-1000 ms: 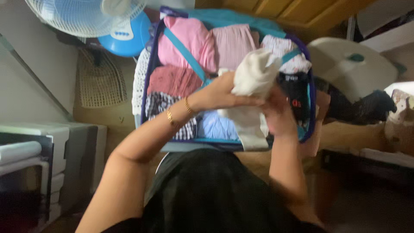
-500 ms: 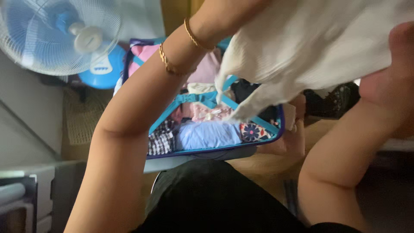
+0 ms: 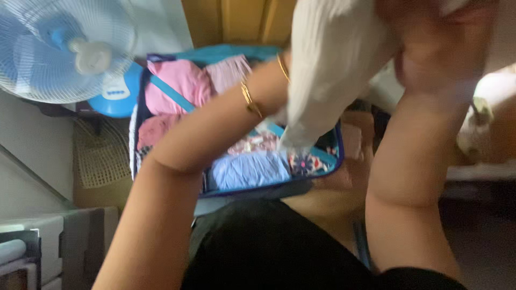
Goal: The person packs a suitcase by folding and arranging various clothing items, including shirts and shorts, into the compartments and securing them with the internal straps.
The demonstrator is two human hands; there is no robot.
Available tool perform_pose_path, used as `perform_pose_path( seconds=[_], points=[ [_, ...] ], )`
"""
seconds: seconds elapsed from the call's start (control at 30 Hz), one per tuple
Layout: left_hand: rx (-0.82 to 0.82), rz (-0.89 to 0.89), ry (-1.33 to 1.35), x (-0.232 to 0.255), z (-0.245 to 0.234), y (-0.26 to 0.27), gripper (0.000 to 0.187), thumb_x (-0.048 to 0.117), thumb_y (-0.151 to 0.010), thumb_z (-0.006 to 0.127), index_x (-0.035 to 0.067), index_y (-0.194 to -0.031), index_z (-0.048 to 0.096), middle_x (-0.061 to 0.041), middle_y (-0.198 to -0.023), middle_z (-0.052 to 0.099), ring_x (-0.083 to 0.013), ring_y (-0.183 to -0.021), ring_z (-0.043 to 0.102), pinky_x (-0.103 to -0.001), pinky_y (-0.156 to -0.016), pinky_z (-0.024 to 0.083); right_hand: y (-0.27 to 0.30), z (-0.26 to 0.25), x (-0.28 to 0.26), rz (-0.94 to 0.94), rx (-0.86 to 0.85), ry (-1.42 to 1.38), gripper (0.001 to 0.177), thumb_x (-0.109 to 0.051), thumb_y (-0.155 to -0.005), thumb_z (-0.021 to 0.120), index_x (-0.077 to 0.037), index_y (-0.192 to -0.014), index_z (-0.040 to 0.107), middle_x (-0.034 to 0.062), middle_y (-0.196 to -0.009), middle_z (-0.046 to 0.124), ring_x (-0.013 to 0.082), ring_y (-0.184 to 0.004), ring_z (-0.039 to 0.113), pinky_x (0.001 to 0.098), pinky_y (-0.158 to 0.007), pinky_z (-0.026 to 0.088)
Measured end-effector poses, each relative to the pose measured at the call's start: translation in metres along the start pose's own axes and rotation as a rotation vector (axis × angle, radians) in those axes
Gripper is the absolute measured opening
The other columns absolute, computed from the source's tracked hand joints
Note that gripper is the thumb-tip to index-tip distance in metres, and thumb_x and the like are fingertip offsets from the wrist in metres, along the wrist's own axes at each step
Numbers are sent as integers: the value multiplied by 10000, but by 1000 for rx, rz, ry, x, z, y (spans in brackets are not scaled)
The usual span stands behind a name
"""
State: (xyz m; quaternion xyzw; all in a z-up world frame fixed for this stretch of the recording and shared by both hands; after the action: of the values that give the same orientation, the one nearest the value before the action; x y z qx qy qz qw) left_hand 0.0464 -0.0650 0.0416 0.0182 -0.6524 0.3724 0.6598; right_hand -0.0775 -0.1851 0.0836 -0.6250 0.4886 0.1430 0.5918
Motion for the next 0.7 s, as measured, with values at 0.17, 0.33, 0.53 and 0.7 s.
perform_pose_path(
  seconds=[0.17,0.33,0.53,0.7],
  points=[
    [26,-41,79,-26,7,33,504,238,-1017,760,-27,-1398,562,-134,-1311,693,-200,-1189,690,-348,-1064,574,7,36,-23,-19,-77,28,308,-21,-1069,669,-92,-1358,588,18,-1178,618,148,-1091,620,323,-1027,533],
    [21,-55,209,-24,-1,50,526,255,-1033,746,-28,-1427,541,-142,-1343,681,-209,-1225,680,-354,-1094,561,2,8,16,35,-105,127,52,-104,-1108,674,-63,-1133,653,31,-1075,698,156,-901,654,351,-830,513],
    [-111,-48,513,39,-28,94,552,275,-1052,729,-30,-1461,517,-152,-1382,667,-220,-1268,669,-362,-1130,546,15,-31,23,117,-212,69,247,-215,-1150,543,-11,-1289,559,94,-1269,606,196,-1128,606,373,-1002,481],
    [-348,278,-293,87,-27,100,521,273,-1113,729,-35,-1454,483,-161,-1390,618,-226,-1307,607,-374,-1184,500,9,-15,22,148,-233,73,276,-225,-1154,535,-6,-1322,537,111,-1295,592,213,-1161,594,386,-1026,471]
  ],
)
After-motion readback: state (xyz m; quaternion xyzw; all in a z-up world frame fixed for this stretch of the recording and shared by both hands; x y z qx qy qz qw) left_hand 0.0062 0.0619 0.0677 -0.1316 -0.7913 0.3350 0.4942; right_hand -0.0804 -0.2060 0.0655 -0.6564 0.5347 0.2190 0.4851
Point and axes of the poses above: each hand's wrist, its own y-axis away from the middle knuckle, its own z-axis out of the palm, x = y × z, the point moved 9 cm from there along -y, towards the middle knuckle
